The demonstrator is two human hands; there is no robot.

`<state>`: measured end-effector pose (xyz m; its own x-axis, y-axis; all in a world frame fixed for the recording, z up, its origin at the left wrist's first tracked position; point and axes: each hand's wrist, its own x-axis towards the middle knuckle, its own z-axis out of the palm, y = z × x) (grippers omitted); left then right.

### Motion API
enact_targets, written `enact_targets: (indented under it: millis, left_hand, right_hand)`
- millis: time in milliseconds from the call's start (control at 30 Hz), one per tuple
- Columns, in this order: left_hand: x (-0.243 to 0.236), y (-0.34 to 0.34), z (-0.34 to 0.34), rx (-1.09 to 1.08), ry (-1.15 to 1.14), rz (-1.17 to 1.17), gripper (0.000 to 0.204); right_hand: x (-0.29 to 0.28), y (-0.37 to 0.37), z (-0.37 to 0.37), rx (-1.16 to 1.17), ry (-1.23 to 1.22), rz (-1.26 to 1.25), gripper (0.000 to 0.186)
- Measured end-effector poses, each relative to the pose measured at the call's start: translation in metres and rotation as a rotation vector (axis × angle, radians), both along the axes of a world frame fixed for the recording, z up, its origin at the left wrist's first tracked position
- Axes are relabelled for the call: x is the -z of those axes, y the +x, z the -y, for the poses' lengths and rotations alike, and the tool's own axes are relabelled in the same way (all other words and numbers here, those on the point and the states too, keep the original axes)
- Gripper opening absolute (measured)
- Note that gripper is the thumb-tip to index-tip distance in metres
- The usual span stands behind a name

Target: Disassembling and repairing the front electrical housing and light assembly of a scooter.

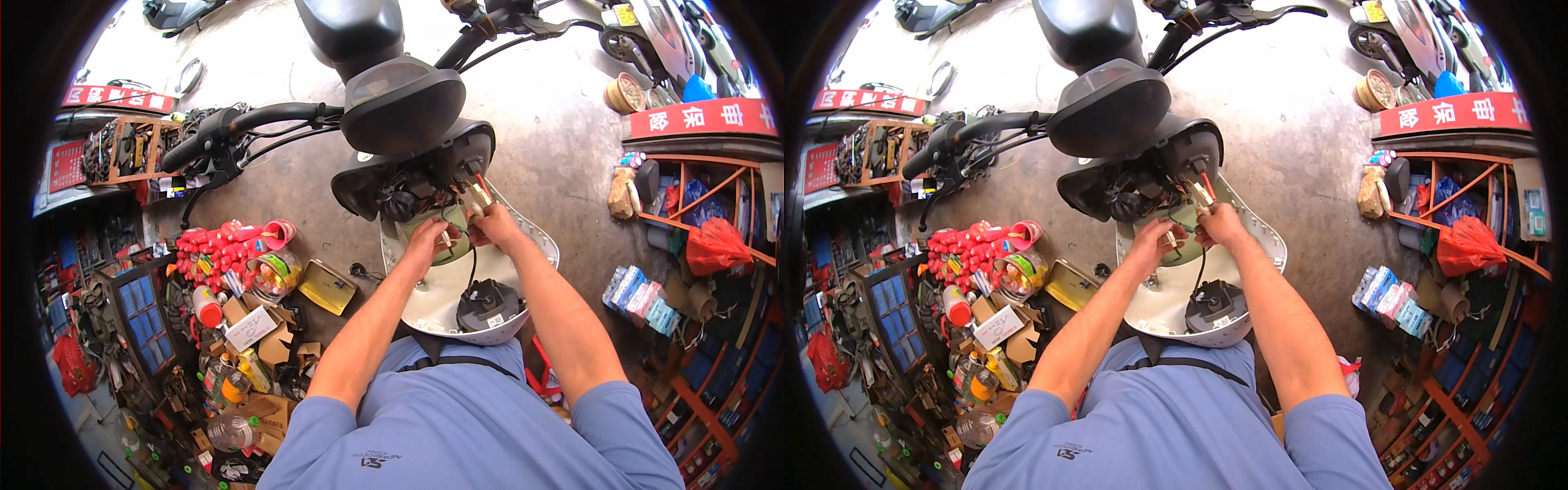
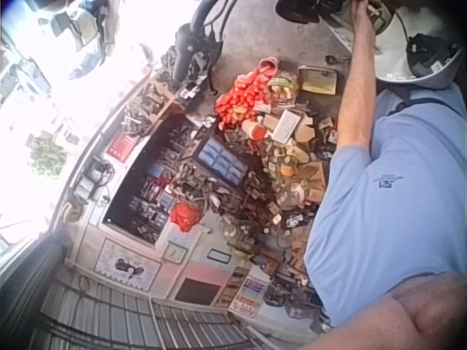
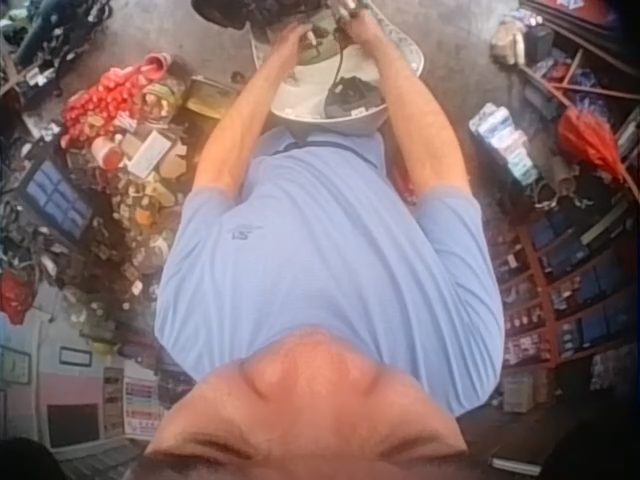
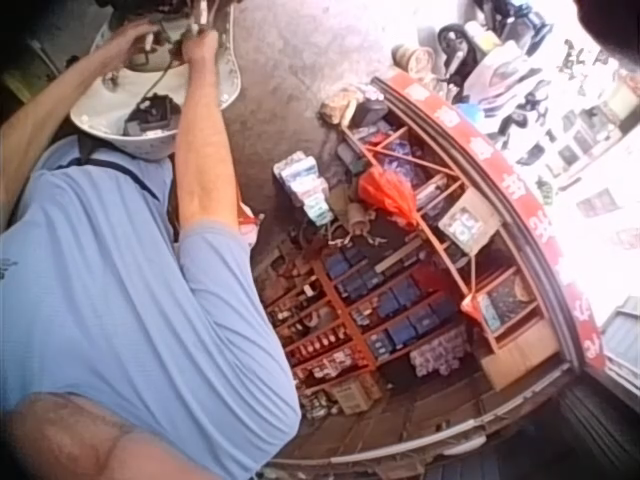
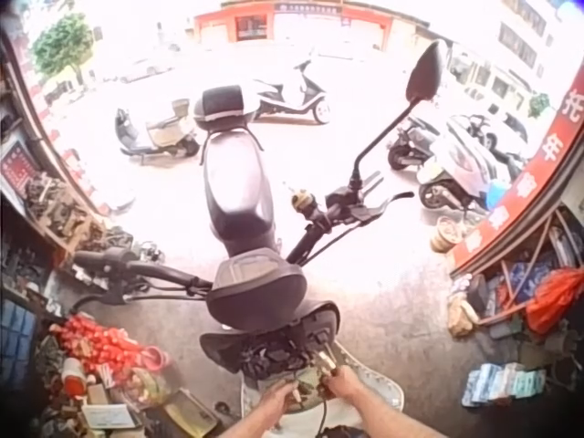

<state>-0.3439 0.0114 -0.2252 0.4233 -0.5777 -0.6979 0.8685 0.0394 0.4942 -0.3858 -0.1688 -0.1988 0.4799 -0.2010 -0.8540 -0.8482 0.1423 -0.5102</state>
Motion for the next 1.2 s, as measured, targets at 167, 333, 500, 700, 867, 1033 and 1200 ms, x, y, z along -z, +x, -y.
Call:
enact_targets:
  millis: [167, 333, 500, 700, 867, 1033, 1200]
  left_hand:
    - [-0.006, 0.008, 0.015, 0.277, 0.241, 0.164, 0.024]
    - [-0.010, 0.004, 0.035, 0.311, 0.168, 0.157, 0.043]
    - [0.001, 0.001, 0.055, 0.276, 0.146, 0.109, 0.057]
    - [0.022, 0.006, 0.057, 0.173, -0.017, -0.080, 0.047]
    - [0.026, 0.004, 0.057, 0.060, -0.048, -0.175, 0.021]
    - [0.020, 0.005, 0.059, 0.086, -0.044, -0.118, 0.017]
    - [0.013, 0.005, 0.057, 0.146, 0.010, -0.003, 0.016]
  right_hand:
    - [0.005, -0.004, 0.015, 0.112, -0.197, -0.040, 0.017]
    - [0.007, -0.005, 0.019, 0.129, -0.174, -0.037, 0.018]
    - [0.008, -0.003, 0.019, 0.125, -0.170, -0.044, 0.018]
    - [-0.002, -0.003, 0.020, 0.137, -0.065, -0.051, 0.018]
    - [-0.012, -0.001, 0.021, 0.133, -0.059, -0.047, 0.018]
    - [-0.020, 0.000, 0.018, 0.182, 0.044, 0.013, 0.020]
    - [-0.024, -0.001, 0.017, 0.180, 0.095, 0.019, 0.020]
